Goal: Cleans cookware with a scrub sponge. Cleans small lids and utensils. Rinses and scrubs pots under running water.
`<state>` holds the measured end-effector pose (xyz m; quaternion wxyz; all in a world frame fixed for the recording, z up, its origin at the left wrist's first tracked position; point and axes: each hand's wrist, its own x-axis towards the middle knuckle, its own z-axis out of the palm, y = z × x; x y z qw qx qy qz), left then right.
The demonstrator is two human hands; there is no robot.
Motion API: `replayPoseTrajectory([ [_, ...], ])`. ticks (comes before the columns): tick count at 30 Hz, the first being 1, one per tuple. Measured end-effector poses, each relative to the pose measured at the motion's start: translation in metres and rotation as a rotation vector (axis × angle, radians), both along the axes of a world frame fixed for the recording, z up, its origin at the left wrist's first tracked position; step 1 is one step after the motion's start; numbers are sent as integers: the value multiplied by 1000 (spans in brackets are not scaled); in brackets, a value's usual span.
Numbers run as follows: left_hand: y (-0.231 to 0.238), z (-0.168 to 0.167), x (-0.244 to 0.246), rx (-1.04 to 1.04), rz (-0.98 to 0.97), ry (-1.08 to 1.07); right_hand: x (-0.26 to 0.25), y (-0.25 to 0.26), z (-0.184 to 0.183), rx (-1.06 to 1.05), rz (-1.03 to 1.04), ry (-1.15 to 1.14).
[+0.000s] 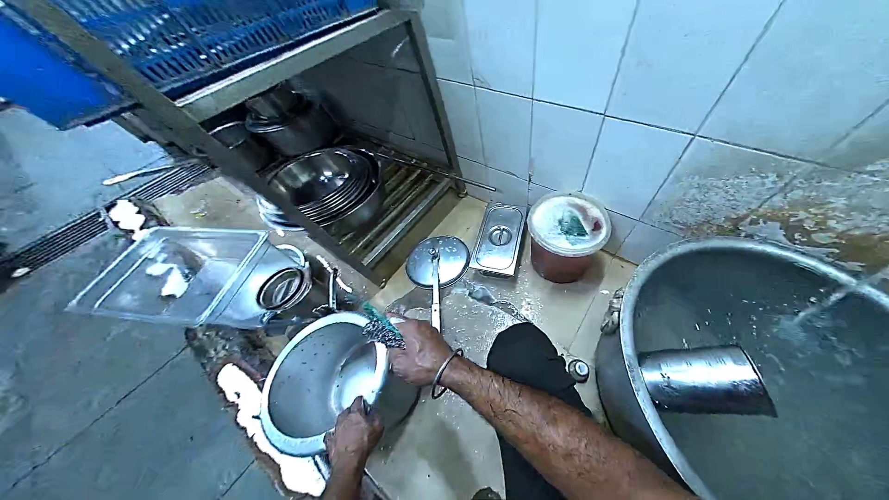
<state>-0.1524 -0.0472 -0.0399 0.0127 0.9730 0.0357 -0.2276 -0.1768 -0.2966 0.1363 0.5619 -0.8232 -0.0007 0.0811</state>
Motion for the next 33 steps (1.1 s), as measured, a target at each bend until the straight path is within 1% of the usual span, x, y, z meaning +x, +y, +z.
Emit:
replayPoseTrajectory([
  [2,-6,9,0,41,4,64,0,-2,2,-6,3,28],
  [4,-7,16,2,48,0,121,5,-2,-1,12,-37,13],
  [6,-12,16,4,64,-16,165,10,-4,1,45,-79,-4],
  [12,-20,11,-2,25,-10,172,14,-5,-1,84,-136,-76],
  [17,-25,6,0,-20,53,111,23,4,-5,76,-143,-94],
  [20,-30,2,3,-85,56,84,24,5,-5,44,-127,-95],
  [23,-23,-1,0,-159,76,71,25,12,-3,37,-138,-109],
  [27,-20,-19,1,-224,58,-16,31,11,6,43,-126,-29],
  [30,-22,-27,4,-272,1,-61,44,-5,12,16,-126,-24],
  [33,-23,-27,2,-288,-8,-79,47,-33,29,59,-222,-100],
])
